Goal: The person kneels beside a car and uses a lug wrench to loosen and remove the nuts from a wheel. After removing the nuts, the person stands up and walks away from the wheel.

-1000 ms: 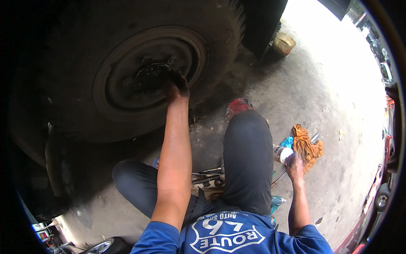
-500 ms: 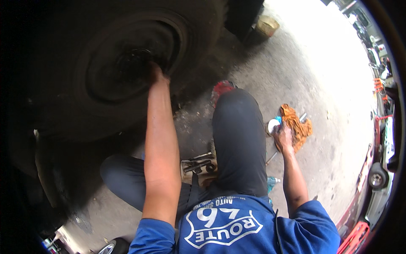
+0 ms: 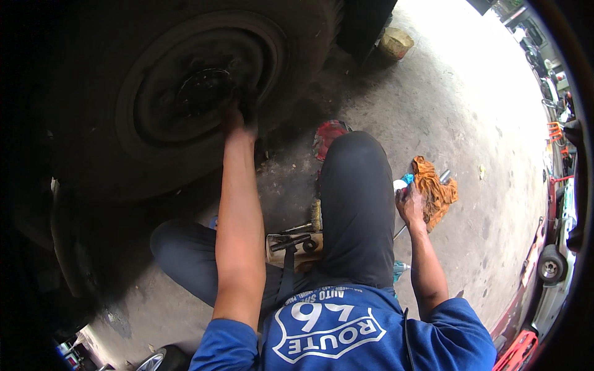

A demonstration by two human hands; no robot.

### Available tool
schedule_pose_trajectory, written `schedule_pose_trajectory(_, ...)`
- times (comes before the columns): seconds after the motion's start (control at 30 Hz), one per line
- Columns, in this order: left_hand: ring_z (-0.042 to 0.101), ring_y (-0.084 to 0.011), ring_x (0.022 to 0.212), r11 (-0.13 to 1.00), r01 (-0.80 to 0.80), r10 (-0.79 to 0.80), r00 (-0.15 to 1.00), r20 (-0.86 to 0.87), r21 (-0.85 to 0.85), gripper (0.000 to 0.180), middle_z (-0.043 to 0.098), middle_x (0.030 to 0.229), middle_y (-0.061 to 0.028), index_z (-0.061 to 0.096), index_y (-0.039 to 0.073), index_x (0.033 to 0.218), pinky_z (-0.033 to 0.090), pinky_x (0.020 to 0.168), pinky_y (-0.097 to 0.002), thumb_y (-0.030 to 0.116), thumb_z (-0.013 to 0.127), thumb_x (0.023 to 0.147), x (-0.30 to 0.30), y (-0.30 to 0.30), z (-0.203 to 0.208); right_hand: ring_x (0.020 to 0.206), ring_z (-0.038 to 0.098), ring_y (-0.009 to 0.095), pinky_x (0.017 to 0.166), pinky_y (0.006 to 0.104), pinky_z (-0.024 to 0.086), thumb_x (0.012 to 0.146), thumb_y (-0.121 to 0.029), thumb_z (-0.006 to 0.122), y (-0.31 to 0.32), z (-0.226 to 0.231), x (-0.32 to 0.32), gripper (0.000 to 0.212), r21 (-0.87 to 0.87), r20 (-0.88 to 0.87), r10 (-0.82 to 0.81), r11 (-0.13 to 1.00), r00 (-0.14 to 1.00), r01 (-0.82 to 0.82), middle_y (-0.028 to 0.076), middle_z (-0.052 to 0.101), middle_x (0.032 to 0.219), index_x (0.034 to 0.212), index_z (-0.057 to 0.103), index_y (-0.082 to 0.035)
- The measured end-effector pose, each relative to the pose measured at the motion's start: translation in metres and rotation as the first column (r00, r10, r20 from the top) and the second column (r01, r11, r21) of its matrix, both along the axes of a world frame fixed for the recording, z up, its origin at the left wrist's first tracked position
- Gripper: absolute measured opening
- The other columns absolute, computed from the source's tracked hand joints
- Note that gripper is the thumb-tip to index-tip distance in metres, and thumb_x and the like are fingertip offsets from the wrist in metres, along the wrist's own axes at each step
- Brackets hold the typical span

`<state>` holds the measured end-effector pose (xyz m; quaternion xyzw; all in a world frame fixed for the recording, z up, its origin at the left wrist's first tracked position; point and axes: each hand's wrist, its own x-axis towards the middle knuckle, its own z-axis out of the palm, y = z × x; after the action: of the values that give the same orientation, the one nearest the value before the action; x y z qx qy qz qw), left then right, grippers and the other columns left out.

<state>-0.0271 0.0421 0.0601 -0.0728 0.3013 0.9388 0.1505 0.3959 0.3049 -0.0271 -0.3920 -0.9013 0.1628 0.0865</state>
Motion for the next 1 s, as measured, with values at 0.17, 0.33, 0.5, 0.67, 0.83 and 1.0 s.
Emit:
schedule_pose_trajectory(0.17, 0.067, -0.0198, 0.089, 0.875, 0.325, -0.327, 0.943, 0.059, -0.359, 0.029, 0.066, 0.104, -0.0100, 0.063, -0.001, 0.117, 0.057, 0.074, -0.0301, 0.003, 0.065, 0.088, 0.086, 0.015, 0.039, 0.076, 0.061, 0.045, 0.067, 0.0506, 0.047, 0.088, -0.022, 0.066, -0.004, -0.005, 0.013, 0.028, -0.010, 0.058, -0.048, 0.999, 0.997, 0.049, 0.025, 0.062, 0.081, 0.097, 0.052, 0.001)
schedule_pose_trajectory(0.33, 0.069, -0.0201, 0.082, 0.718, 0.310, -0.493, 0.859, -0.140, -0.623, 0.032, 0.066, 0.095, -0.0105, 0.061, -0.006, 0.118, 0.057, 0.068, -0.0272, 0.001, 0.066, 0.088, 0.159, 0.023, 0.092, 0.075, 0.061, 0.045, 0.066, 0.0515, 0.047, 0.084, -0.019, 0.066, -0.011, -0.007, 0.009, 0.025, -0.030, -0.064, 0.017, 0.999, 0.998, -0.019, 0.025, 0.061, 0.077, 0.096, 0.052, -0.001)
schedule_pose_trajectory(0.5, 0.071, -0.0214, 0.084, 0.592, 0.248, -0.623, 0.745, -0.240, -0.767, 0.026, 0.067, 0.094, -0.0120, 0.062, -0.008, 0.113, 0.058, 0.075, -0.0287, -0.002, 0.066, 0.088, 0.245, -0.036, 0.103, 0.077, 0.062, 0.047, 0.066, 0.0527, 0.049, 0.087, -0.018, 0.063, -0.012, -0.014, 0.003, 0.023, 0.015, -0.031, -0.012, 1.000, 0.999, 0.013, 0.027, 0.063, 0.081, 0.098, 0.054, 0.000)
schedule_pose_trajectory(0.67, 0.071, -0.0240, 0.087, 0.699, 0.535, -0.514, 0.837, 0.188, -0.474, 0.023, 0.069, 0.096, -0.0150, 0.065, -0.005, 0.110, 0.059, 0.074, -0.0303, 0.012, 0.062, 0.095, 0.289, -0.094, 0.096, 0.072, 0.060, 0.048, 0.062, 0.0531, 0.046, 0.084, -0.020, 0.065, -0.011, -0.014, 0.004, 0.023, 0.048, -0.127, 0.067, 0.997, 0.990, -0.062, 0.027, 0.060, 0.074, 0.091, 0.052, -0.001)
schedule_pose_trajectory(0.83, 0.072, -0.0245, 0.081, 0.808, 0.441, -0.290, 0.875, 0.387, -0.392, 0.024, 0.069, 0.093, -0.0152, 0.065, -0.005, 0.109, 0.060, 0.072, -0.0313, 0.014, 0.058, 0.096, 0.307, -0.119, 0.085, 0.078, 0.062, 0.046, 0.067, 0.0515, 0.047, 0.088, -0.020, 0.060, -0.013, -0.005, 0.000, 0.020, -0.038, 0.021, -0.006, 0.999, 1.000, 0.006, 0.025, 0.063, 0.079, 0.093, 0.052, -0.003)
schedule_pose_trajectory(1.0, 0.071, -0.0224, 0.081, 0.760, 0.437, -0.324, 0.896, 0.304, -0.481, 0.026, 0.069, 0.094, -0.0142, 0.064, -0.002, 0.116, 0.059, 0.069, -0.0282, 0.011, 0.058, 0.095, 0.308, -0.128, 0.078, 0.082, 0.061, 0.048, 0.070, 0.0526, 0.046, 0.088, -0.020, 0.058, -0.012, 0.003, -0.003, 0.020, -0.091, 0.037, 0.014, 0.996, 0.999, -0.011, 0.027, 0.062, 0.081, 0.094, 0.050, -0.002)
